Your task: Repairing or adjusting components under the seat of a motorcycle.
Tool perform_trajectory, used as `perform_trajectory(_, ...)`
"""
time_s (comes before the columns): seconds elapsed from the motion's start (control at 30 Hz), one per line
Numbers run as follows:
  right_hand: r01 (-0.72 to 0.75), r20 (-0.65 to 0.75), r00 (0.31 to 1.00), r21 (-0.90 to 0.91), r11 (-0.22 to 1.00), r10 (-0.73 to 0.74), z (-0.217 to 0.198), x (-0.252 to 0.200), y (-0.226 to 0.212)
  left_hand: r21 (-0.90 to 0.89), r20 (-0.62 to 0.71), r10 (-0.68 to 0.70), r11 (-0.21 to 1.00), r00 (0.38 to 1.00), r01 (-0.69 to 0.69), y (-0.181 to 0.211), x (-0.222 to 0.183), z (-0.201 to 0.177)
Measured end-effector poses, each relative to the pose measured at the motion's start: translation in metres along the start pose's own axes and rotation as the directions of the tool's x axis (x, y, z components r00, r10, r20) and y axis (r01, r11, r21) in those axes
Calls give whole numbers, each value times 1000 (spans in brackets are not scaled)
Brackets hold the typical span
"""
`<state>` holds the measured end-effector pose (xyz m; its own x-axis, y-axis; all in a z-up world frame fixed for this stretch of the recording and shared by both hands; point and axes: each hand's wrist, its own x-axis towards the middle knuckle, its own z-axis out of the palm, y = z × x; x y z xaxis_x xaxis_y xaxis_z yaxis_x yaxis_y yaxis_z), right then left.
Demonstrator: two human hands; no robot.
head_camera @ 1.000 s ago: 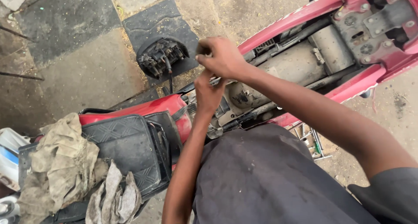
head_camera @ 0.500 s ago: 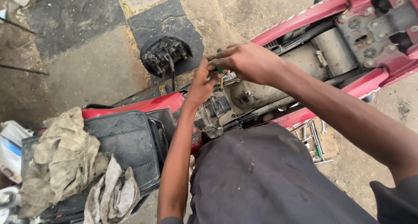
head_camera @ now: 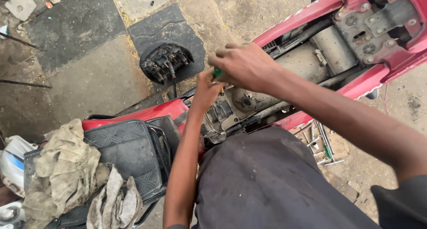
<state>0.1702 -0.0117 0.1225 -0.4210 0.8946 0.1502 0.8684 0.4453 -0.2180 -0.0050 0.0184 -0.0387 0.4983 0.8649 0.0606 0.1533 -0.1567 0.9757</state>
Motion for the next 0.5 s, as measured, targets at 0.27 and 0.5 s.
perform_trajectory(0.27, 279, 65, 960, -174, 945, -271, 36, -5, 33, 67, 69, 66, 995, 995, -71, 36, 3, 5)
perform_trajectory(0.5, 41, 349, 936, -254, 966, 52, 26, 12, 16, 123, 17, 50, 991, 999, -51, 16, -3, 10)
